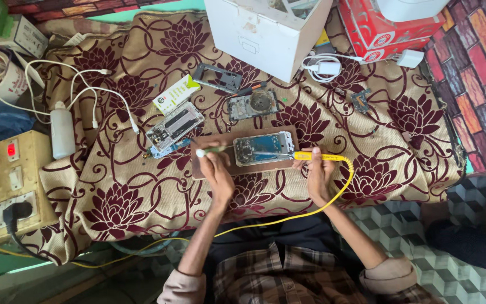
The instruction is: The person uses a soldering iron and a small tube to work on a disassembled mobile phone motherboard placed on a wooden board. They repeatedly apply the soldering iron to various points on the circuit board while holding the tube in the other hand.
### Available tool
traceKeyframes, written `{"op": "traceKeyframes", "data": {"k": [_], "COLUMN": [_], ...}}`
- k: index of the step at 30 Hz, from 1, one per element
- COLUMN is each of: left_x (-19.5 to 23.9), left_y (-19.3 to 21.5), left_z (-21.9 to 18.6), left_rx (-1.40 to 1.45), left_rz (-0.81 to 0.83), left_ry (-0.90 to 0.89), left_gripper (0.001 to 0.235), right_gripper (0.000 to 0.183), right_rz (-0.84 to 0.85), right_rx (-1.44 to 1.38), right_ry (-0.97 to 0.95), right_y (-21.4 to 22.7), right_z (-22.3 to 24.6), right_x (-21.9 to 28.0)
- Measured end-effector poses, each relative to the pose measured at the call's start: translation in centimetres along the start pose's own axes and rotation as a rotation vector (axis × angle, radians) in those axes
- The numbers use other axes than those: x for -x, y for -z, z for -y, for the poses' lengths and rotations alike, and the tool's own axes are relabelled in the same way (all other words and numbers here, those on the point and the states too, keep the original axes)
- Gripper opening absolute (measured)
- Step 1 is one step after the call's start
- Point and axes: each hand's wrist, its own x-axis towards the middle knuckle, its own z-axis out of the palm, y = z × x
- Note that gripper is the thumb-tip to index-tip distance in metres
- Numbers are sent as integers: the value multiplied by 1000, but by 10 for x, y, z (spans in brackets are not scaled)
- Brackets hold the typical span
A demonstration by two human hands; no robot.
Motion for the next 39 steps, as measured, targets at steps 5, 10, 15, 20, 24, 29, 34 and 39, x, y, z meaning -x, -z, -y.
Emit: {"op": "traceKeyframes", "data": {"k": [5,10,15,20,24,29,34,39], "left_x": [-10,-7,-5,-2,1,5,3,2], "left_y": [9,5,1,2,3,-2,-7,-6], "left_z": [6,-5,-4,7,9,-6,-14,-12], "left_rx": [-36,-57,-76,-106,-94,-121,-162,-183], "left_rz": [80,127,62,54,58,77,68,76], "left_ry": [-11,10,35,-37,-23,-36,-20,-56], "left_gripper": [23,31,32,30,31,41,51,54], "right_gripper": [43,43,42,42,41,38,34,34], "right_rz": [34,1,-10,1,30,34,-13,-12], "right_rx": [19,15,-88,-31,-5,92,63,63], "right_ry": [13,-36,-55,-41,13,-5,-62,-20], "right_y": [0,4,7,8,3,0,0,11], "right_z": [-1,-6,-12,-12,-6,6,2,-12], "right_x": [0,3,6,4,1,3,5,7]}}
